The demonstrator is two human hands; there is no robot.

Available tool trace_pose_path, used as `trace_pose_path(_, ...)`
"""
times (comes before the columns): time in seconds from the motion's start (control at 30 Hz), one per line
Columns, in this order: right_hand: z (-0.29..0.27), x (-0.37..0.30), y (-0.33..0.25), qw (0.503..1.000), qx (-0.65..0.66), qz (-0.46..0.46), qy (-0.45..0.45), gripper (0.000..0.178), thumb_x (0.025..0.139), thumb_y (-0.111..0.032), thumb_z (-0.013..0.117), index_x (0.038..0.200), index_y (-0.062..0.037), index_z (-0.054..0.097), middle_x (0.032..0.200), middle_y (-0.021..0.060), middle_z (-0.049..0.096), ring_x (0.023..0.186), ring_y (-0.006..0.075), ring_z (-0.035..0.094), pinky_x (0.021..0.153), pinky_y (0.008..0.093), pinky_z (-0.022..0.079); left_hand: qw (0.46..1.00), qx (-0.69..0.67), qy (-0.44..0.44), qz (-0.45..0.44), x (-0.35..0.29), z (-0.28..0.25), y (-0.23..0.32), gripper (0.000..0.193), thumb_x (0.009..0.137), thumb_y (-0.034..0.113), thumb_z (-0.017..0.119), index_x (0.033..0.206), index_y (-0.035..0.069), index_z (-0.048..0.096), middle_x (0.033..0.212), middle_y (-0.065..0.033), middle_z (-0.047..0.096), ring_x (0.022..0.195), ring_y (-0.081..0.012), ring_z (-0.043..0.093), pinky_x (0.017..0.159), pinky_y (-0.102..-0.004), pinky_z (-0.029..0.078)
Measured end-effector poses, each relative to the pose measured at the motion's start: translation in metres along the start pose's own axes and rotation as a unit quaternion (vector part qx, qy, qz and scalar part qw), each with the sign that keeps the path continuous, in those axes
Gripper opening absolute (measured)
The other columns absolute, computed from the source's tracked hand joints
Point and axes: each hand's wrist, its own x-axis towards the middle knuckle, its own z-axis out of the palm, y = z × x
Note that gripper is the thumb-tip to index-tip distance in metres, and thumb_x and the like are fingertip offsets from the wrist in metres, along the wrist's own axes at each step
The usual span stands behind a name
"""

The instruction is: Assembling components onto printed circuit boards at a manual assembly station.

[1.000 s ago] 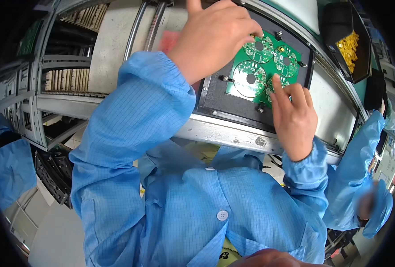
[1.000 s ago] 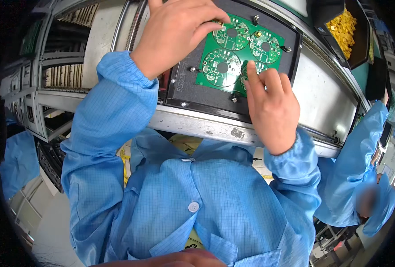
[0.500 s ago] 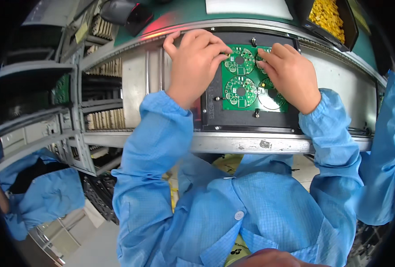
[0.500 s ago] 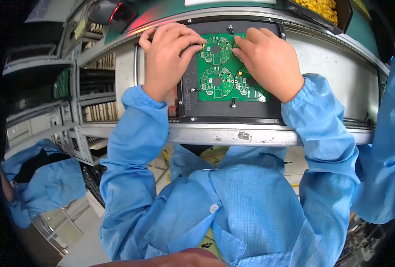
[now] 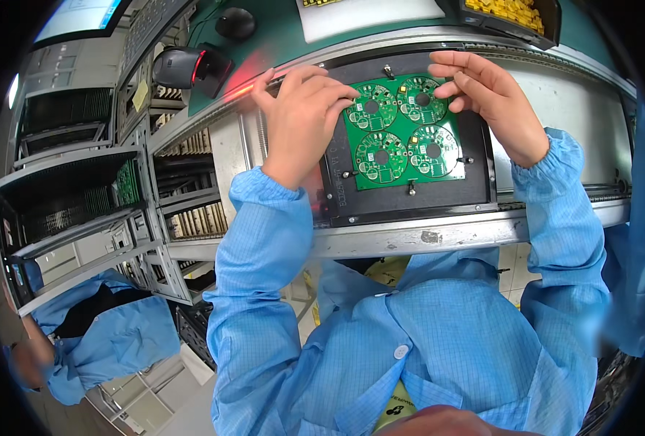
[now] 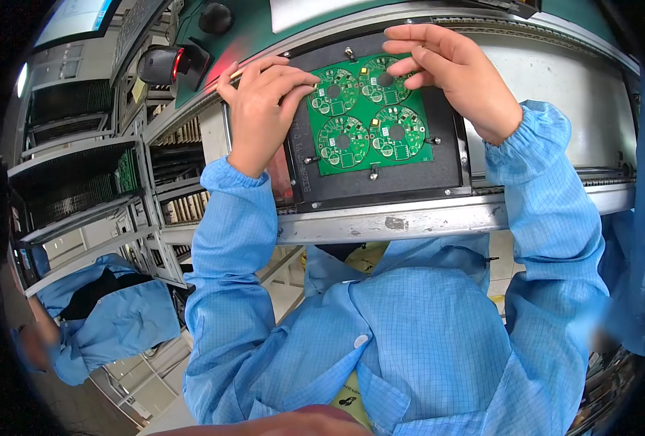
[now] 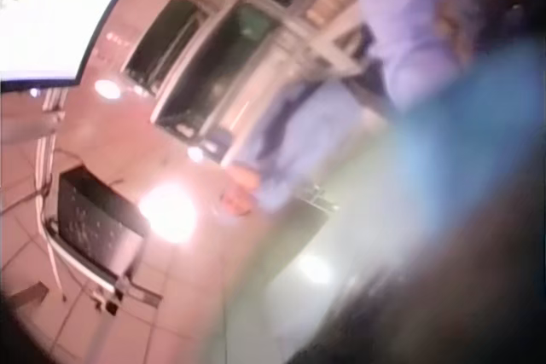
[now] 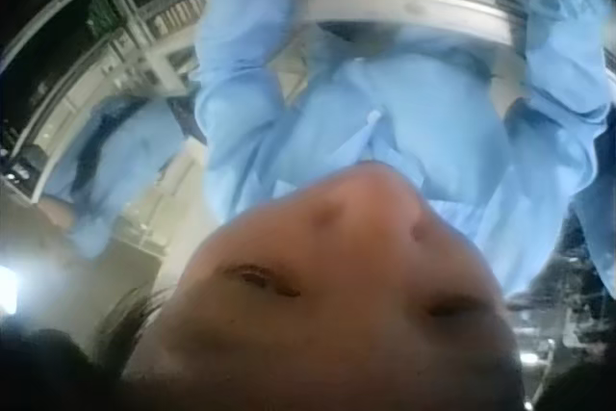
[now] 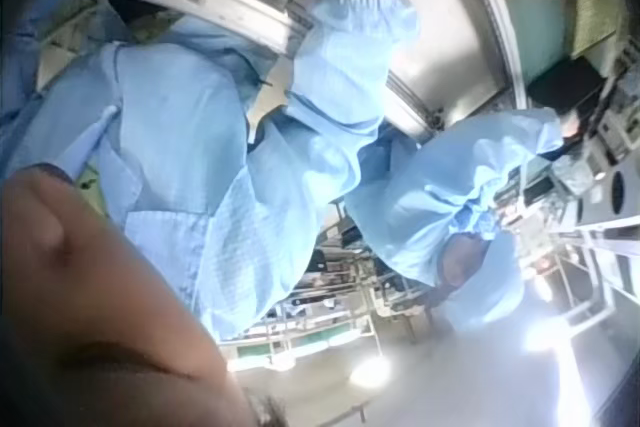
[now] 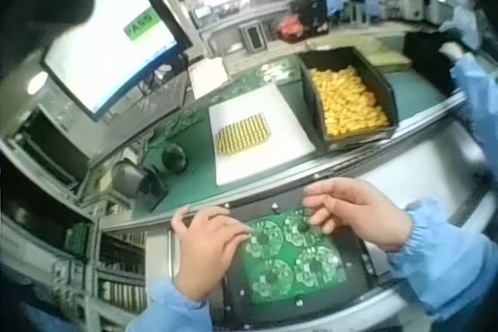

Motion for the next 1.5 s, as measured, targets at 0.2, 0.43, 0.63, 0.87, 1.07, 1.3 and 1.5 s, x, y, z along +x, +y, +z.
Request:
trace_pose_path(0.2,0.007,0.003,-0.006,1.0,-0.018,0.012,0.007,0.036,0.11,-0.024,0.056,0.139,-0.0028,0.061,0.124,0.0081,0.073,0.092,0.0075,0.069,0.076,0.0202,0.056,1.0,0.015,0.005,-0.007,0.002,-0.002,0.002,0.005,0.085,0.02,0.079,0.089,0.023,0.078,0.095,0.0105,0.072,0.112,-0.0154,0.061,0.11,-0.0566,0.024)
trace_pose_path(0.43,0.013,0.001,-0.007,0.998,-0.07,0.006,0.0,0.036,0.109,-0.031,0.058,0.132,-0.006,0.068,0.096,-0.0042,0.069,0.069,0.0004,0.055,0.062,0.016,0.047,0.999,-0.03,0.024,-0.027,0.0,0.004,0.0,0.003,0.085,0.019,0.079,0.087,0.021,0.078,0.095,0.0094,0.071,0.11,-0.016,0.062,0.109,-0.0529,0.025)
trace_pose_path(0.63,0.013,0.0,-0.006,0.998,-0.065,-0.022,0.006,0.037,0.112,-0.027,0.049,0.141,-0.0079,0.064,0.088,-0.0065,0.055,0.072,0.0009,0.05,0.063,0.0178,0.045,0.998,-0.038,0.023,-0.04,0.0,0.009,0.001,0.004,0.084,0.019,0.079,0.086,0.022,0.078,0.095,0.0092,0.071,0.108,-0.0159,0.062,0.109,-0.053,0.025)
trace_pose_path(0.87,0.017,0.0,-0.004,0.994,-0.075,-0.053,-0.057,0.027,0.11,-0.019,0.054,0.132,-0.0036,0.058,0.114,0.0053,0.072,0.092,0.007,0.063,0.073,0.0205,0.047,0.998,-0.042,0.032,-0.044,-0.007,0.008,-0.004,0.008,0.084,0.021,0.079,0.09,0.025,0.081,0.097,0.0106,0.071,0.108,-0.0149,0.062,0.108,-0.053,0.026)
trace_pose_path(1.07,0.038,-0.004,-0.008,0.995,-0.091,-0.033,-0.036,0.025,0.102,-0.011,0.067,0.124,0.0008,0.07,0.116,0.0064,0.073,0.105,0.0091,0.064,0.091,0.0247,0.05,0.991,-0.126,0.021,-0.049,-0.006,0.012,-0.02,0.025,0.088,0.034,0.078,0.112,0.026,0.078,0.112,0.0055,0.07,0.116,-0.0191,0.061,0.106,-0.0504,0.027)
trace_pose_path(1.3,0.1,-0.013,0.006,0.877,-0.44,-0.195,-0.011,0.022,0.084,0.0,0.078,0.105,-0.0052,0.08,0.095,0.0089,0.074,0.098,0.0243,0.066,0.089,0.0352,0.052,0.959,-0.2,0.073,-0.185,-0.024,-0.01,-0.016,0.015,0.087,0.019,0.078,0.102,0.015,0.076,0.092,0.0004,0.069,0.09,-0.0224,0.063,0.096,-0.0384,0.034)
trace_pose_path(1.5,0.116,-0.014,0.014,0.85,-0.489,-0.196,0.006,0.02,0.081,-0.001,0.083,0.1,-0.0042,0.078,0.096,0.0092,0.073,0.095,0.0239,0.066,0.086,0.0339,0.053,0.951,-0.244,0.097,-0.165,-0.04,-0.001,-0.022,0.01,0.088,0.018,0.076,0.097,0.014,0.075,0.091,-0.0024,0.071,0.098,-0.0225,0.064,0.098,-0.0406,0.033)
